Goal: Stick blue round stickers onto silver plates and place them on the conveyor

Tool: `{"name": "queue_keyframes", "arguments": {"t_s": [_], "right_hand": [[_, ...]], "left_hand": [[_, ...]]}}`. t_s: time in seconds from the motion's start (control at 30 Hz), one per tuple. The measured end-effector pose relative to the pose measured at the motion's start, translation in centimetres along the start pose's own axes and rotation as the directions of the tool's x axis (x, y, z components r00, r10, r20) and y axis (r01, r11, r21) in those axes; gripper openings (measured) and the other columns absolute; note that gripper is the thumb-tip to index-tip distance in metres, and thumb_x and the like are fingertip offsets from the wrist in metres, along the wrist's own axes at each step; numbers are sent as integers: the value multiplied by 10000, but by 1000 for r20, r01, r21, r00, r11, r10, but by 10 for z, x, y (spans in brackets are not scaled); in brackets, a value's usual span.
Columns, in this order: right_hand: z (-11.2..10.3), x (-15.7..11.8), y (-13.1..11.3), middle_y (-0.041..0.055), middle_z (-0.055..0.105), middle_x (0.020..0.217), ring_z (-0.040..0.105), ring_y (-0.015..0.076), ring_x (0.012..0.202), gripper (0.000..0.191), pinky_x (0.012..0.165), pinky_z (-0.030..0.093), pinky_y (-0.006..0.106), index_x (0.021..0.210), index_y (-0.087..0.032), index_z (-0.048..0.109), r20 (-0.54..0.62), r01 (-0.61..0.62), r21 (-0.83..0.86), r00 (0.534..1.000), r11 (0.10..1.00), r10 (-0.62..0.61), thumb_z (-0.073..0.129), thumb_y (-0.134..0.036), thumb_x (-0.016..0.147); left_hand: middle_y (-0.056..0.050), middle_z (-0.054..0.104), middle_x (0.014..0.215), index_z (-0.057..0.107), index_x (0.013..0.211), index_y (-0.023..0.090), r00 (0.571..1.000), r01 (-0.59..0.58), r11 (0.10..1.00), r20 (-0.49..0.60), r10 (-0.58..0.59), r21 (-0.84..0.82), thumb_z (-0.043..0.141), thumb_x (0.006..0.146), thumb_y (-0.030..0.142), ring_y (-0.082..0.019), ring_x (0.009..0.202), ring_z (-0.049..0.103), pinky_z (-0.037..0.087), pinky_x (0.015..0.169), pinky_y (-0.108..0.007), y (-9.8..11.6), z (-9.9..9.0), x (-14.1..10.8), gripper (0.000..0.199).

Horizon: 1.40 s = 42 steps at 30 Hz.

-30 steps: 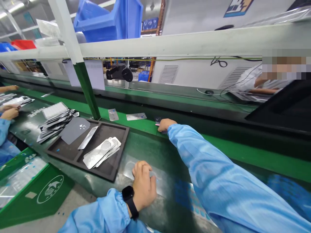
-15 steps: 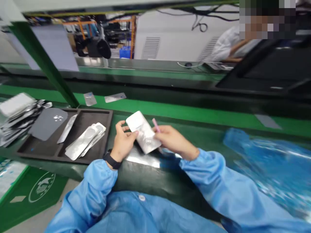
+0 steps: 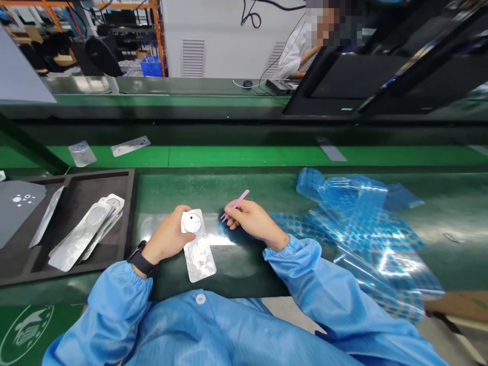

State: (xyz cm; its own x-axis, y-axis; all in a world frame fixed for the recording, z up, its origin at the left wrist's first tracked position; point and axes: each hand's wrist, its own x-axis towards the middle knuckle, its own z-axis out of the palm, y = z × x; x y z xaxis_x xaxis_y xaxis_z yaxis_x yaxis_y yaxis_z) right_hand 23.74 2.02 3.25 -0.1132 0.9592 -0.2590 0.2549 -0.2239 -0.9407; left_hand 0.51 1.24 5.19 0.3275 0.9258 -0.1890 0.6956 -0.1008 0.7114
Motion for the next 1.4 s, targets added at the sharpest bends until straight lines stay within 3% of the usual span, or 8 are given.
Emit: {"name": "queue_keyframes", "arguments": {"t_s": [0.1,0.3,0.57,1.4], "right_hand": [[4,6,1,3,662,581,621,104,485,117,515,523,211,733,-157,588,-2,-65,56,998,996,65,658,-205,813],[7,8,2,3,661,553,622,96,460,127,479,520,183,723,-150,588,-59,-109,71,992,992,113,633,-142,842],[5,11,7,22,675,563,629,107,464,174,472,526,189,698,-148,602,-46,-120,73,991,990,123,711,-236,800],[4,13,3,33,670,552,617,100,447,177,455,526,182,651,-135,612,-15,-177,89,984,980,179,686,-161,810]], "left_hand": [[-71,569,1159,517,1140,188,1000,-22,992,0,22,127,680,647,102,-248,1124,543,422,990,-390,4,3,1,526],[-73,556,1247,564,1179,194,989,-145,929,87,122,341,691,711,153,-285,1139,460,380,1012,-450,1,9,1,487],[-42,588,1280,564,1178,229,980,-181,935,138,144,306,694,735,154,-282,1170,437,371,995,-470,-3,10,1,469],[-47,593,1254,547,1042,224,984,-158,947,126,127,279,708,712,114,-287,1180,426,350,1011,-487,1,11,-1,383]]}}
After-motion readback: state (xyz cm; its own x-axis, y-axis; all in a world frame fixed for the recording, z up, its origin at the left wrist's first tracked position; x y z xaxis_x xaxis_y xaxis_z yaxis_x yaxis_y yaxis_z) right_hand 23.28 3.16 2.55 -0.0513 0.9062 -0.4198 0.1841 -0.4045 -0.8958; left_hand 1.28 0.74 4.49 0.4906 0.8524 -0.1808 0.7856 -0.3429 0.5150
